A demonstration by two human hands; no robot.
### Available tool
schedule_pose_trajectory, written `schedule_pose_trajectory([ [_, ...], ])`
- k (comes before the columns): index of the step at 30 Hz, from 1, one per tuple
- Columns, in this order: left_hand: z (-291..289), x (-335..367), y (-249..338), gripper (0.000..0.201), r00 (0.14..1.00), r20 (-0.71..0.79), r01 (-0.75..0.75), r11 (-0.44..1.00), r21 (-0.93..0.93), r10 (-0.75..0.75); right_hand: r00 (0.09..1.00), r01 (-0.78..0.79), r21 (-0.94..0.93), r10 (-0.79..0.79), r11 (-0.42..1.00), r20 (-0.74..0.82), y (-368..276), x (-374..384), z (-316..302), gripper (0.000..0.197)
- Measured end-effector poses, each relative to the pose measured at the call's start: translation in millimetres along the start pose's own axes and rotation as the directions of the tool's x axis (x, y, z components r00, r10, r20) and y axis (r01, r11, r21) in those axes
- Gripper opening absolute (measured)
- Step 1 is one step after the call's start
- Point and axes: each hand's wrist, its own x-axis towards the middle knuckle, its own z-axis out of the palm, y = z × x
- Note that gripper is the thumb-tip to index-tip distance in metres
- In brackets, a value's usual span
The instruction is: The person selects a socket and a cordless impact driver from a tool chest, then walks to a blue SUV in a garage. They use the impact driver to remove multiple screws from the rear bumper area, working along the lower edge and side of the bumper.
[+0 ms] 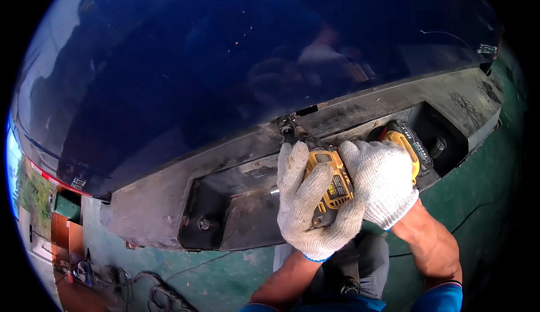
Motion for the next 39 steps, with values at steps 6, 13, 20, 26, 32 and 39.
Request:
schedule_pose_trajectory([
  [6,7.8,-2.3,-2.1,0.064,1.0,-0.017,-0.018,1.0,0.007,0.018,1.0,-0.01,0.019,0.009,1.0,0.027,5.7,-3.5,3.8,0.027],
  [13,8.1,3.8,0.3,0.053,0.998,-0.01,-0.059,0.996,0.068,0.06,0.999,0.006,0.047,-0.004,0.999,-0.05,8.7,-4.9,17.1,0.047],
  [20,6.7,3.5,12.9,0.054,1.0,0.026,-0.011,0.998,0.058,0.01,0.997,-0.012,0.027,0.014,1.0,-0.08,4.9,-10.7,10.4,0.05],
  [26,-14.8,-22.0,54.2,0.068,0.972,0.225,-0.09,0.99,0.11,0.064,0.999,0.025,-0.036,-0.026,0.999,-0.025,-0.6,-58.2,-29.3,0.064],
  [32,-54.3,-50.1,45.6,0.062,0.921,0.378,0.077,0.996,0.045,-0.089,0.983,-0.059,-0.22,0.094,0.974,0.155,0.0,-83.2,-27.3,0.043],
  [39,-78.7,-53.2,18.0,0.031,0.896,0.283,0.219,0.895,0.388,-0.342,0.949,-0.128,-0.312,0.208,0.941,0.238,5.1,-92.9,7.5,0.031],
])
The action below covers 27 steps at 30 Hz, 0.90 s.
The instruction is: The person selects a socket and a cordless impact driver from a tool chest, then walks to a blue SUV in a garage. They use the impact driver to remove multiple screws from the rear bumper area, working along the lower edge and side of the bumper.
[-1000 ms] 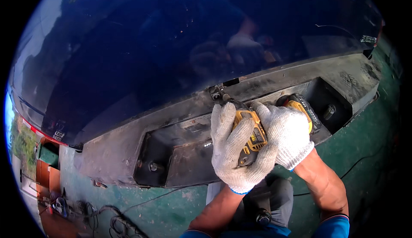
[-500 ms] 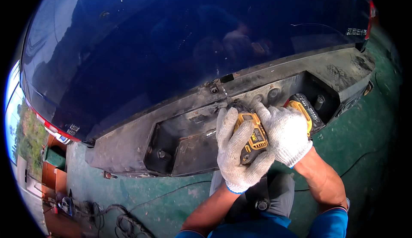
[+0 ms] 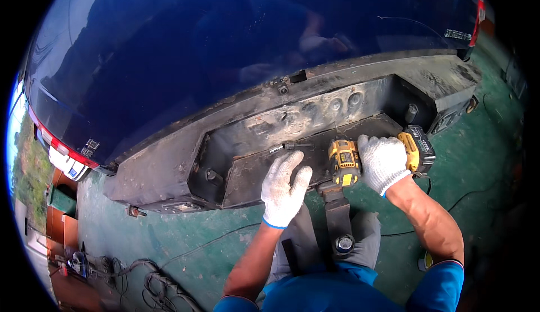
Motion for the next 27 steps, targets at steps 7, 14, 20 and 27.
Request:
schedule_pose_trajectory([
  [7,-1.6,-6.6,-14.1,0.028,0.999,-0.009,0.049,0.999,-0.001,-0.049,0.996,-0.008,-0.04,0.011,0.999,0.092,-5.4,-5.8,15.4,0.037],
  [14,-12.2,12.9,-12.8,0.03,0.995,-0.094,-0.01,0.998,0.062,0.016,0.954,-0.043,0.017,0.036,0.999,0.298,-5.4,-4.7,4.3,0.079],
  [20,-29.8,56.7,-13.7,0.027,0.917,-0.282,-0.196,0.934,0.298,0.283,0.906,-0.124,0.12,0.063,0.985,0.418,-4.8,-4.3,-14.9,0.073],
  [27,-20.0,108.3,-19.4,0.035,0.874,-0.319,-0.157,0.833,0.531,0.368,0.873,-0.335,0.153,0.245,0.93,0.422,-2.5,1.4,-9.2,0.063],
])
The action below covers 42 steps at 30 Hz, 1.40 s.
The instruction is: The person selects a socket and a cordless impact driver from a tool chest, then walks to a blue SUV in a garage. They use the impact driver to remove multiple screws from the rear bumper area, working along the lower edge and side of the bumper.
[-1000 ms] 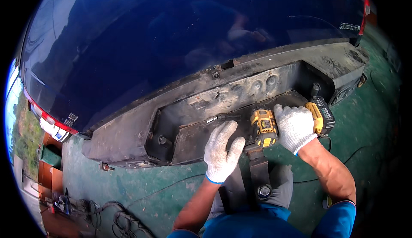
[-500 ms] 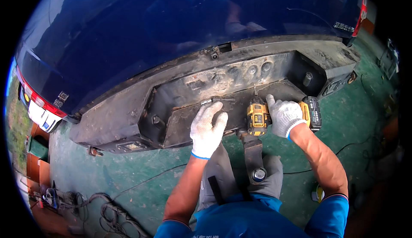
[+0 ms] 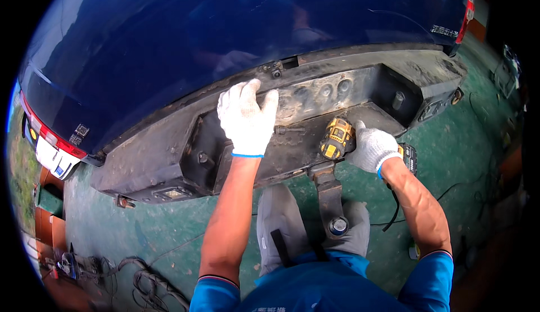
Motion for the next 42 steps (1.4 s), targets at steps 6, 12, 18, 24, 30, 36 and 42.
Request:
schedule_pose_trajectory([
  [6,33.7,21.3,19.0,0.047,0.984,0.107,0.12,0.968,0.22,-0.146,0.999,-0.036,-0.003,0.035,0.999,-0.013,2.6,11.9,-3.6,0.066],
  [12,47.5,23.7,20.6,0.049,0.973,0.103,0.173,0.944,0.28,-0.209,0.995,-0.042,0.079,0.035,0.996,0.093,9.1,15.7,-6.1,0.073],
  [18,53.3,30.9,25.4,0.045,0.965,0.141,0.173,0.943,0.283,-0.22,0.998,-0.033,0.059,0.03,0.998,0.051,17.9,23.4,10.2,0.069],
  [24,54.4,32.9,21.2,0.04,0.967,0.155,0.152,0.949,0.276,-0.2,0.997,-0.035,0.063,0.031,0.997,0.064,14.9,23.6,7.5,0.071],
  [30,43.0,23.0,17.1,0.048,0.972,0.133,0.161,0.964,0.213,-0.192,0.997,-0.03,0.069,0.025,0.997,0.077,15.9,25.0,8.0,0.075],
  [36,45.0,15.8,20.4,0.05,0.977,0.077,0.18,0.962,0.205,-0.2,0.995,-0.05,0.064,0.044,0.997,0.086,13.2,20.0,1.8,0.063],
  [42,55.8,20.4,24.4,0.045,0.975,0.017,0.213,0.958,0.191,-0.221,0.997,-0.035,0.072,0.03,0.997,0.071,14.8,22.0,5.0,0.077],
])
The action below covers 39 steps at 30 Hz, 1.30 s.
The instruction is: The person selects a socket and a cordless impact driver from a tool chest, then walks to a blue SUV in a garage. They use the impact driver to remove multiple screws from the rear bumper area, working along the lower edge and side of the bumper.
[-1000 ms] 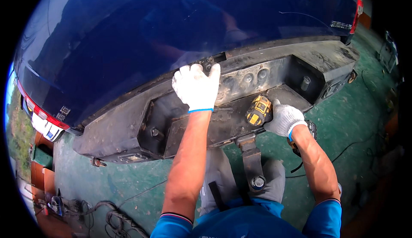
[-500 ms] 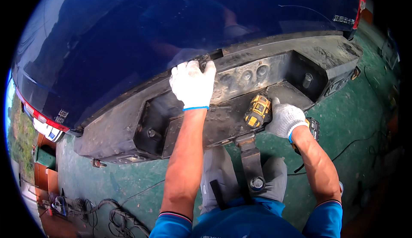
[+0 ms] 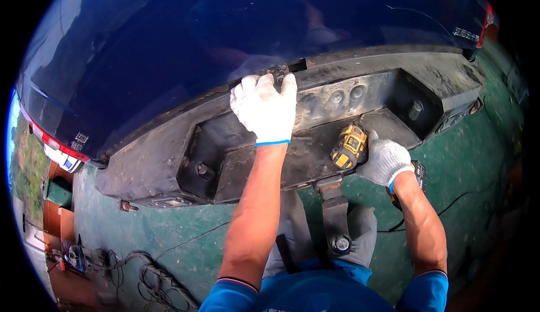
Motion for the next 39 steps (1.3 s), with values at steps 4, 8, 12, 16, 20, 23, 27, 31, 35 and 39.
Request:
schedule_pose_trajectory([
  [4,6.0,-1.5,-2.5,0.042,0.999,-0.043,-0.005,0.999,-0.042,0.004,0.999,-0.001,-0.001,0.001,1.0,0.044,-6.8,-2.6,-8.4,0.067],
  [8,7.4,-1.6,-3.5,0.043,0.999,-0.045,-0.03,0.999,-0.024,0.029,1.0,-0.01,0.008,0.009,1.0,0.027,-4.4,-1.5,-5.0,0.066],
  [12,6.4,-0.4,-1.8,0.044,0.999,-0.03,-0.032,0.999,0.002,0.032,1.0,-0.011,0.0,0.011,1.0,0.025,-4.8,-1.8,-5.5,0.063],
  [16,5.0,0.9,-0.3,0.043,1.0,-0.006,0.002,1.0,0.012,-0.001,0.999,-0.007,0.014,0.006,1.0,0.037,-6.7,-1.9,-7.4,0.062],
  [20,8.6,0.5,-2.8,0.043,0.999,-0.03,-0.029,0.999,-0.03,0.028,1.0,-0.009,0.006,0.009,1.0,0.03,-5.7,-1.2,-6.2,0.062],
  [23,10.0,-0.3,-5.5,0.041,0.997,-0.045,-0.063,0.997,-0.043,0.061,1.0,-0.008,0.005,0.008,1.0,0.023,-5.3,-1.4,-6.0,0.061],
  [27,8.7,0.8,-5.0,0.04,0.998,-0.01,-0.057,0.997,-0.044,0.057,1.0,0.0,0.008,0.0,1.0,0.018,-3.0,-0.3,-3.4,0.062],
  [31,11.2,3.2,-8.2,0.032,0.984,-0.095,-0.156,0.988,-0.022,0.153,1.0,-0.011,0.018,0.011,1.0,0.025,-5.8,-1.4,-6.4,0.062],
  [35,6.2,3.2,-8.0,0.038,0.996,0.007,-0.084,0.996,-0.018,0.084,1.0,-0.004,0.014,0.004,1.0,0.025,-4.0,-1.9,-5.3,0.061],
  [39,0.8,0.1,-5.4,0.042,0.999,0.017,-0.051,0.998,-0.048,0.051,1.0,-0.001,0.022,0.001,1.0,0.018,-2.8,-1.8,-5.9,0.061],
])
